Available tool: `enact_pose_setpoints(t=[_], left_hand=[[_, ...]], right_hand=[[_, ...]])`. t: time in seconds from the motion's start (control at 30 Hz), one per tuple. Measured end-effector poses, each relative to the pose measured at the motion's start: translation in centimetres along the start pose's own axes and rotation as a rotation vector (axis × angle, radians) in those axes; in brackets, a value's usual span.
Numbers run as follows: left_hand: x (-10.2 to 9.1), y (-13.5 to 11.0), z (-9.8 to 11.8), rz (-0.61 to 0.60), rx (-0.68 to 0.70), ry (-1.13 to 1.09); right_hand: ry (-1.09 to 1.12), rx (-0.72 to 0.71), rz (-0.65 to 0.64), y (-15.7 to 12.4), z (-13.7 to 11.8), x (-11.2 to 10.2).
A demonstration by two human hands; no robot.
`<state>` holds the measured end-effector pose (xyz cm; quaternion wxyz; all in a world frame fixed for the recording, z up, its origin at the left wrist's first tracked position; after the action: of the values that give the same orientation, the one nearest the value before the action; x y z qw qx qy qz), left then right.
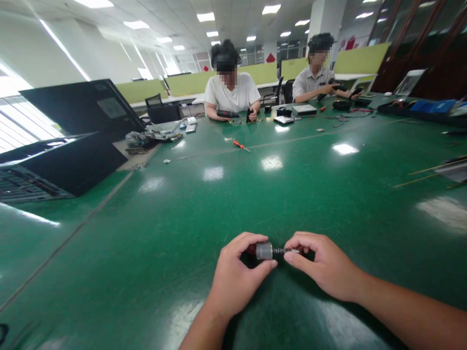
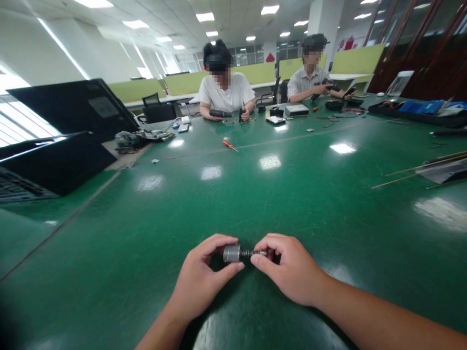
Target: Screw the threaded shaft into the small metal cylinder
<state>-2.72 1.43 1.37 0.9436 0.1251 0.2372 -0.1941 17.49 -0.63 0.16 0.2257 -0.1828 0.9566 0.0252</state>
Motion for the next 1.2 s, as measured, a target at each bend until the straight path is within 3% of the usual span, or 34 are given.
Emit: enact_pose_setpoints(t=[1.2], left_hand=[[0.01,0.02,-0.91,0.000,-0.097,-0.086]], right_hand=[[0.004,-0.011,0.004,0.00,-0.04,-0.07]])
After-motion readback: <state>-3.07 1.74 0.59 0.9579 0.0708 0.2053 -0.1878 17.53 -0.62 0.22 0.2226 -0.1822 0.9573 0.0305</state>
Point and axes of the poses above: each hand's wrist, its own y-axis towards the middle knuckle, its own x-axis out of the palm, z = x × y, the point moved 2 cm from there along y, towards the middle knuckle, and after that the axes turned 8 degrees about -z, right-handed, at the moved point
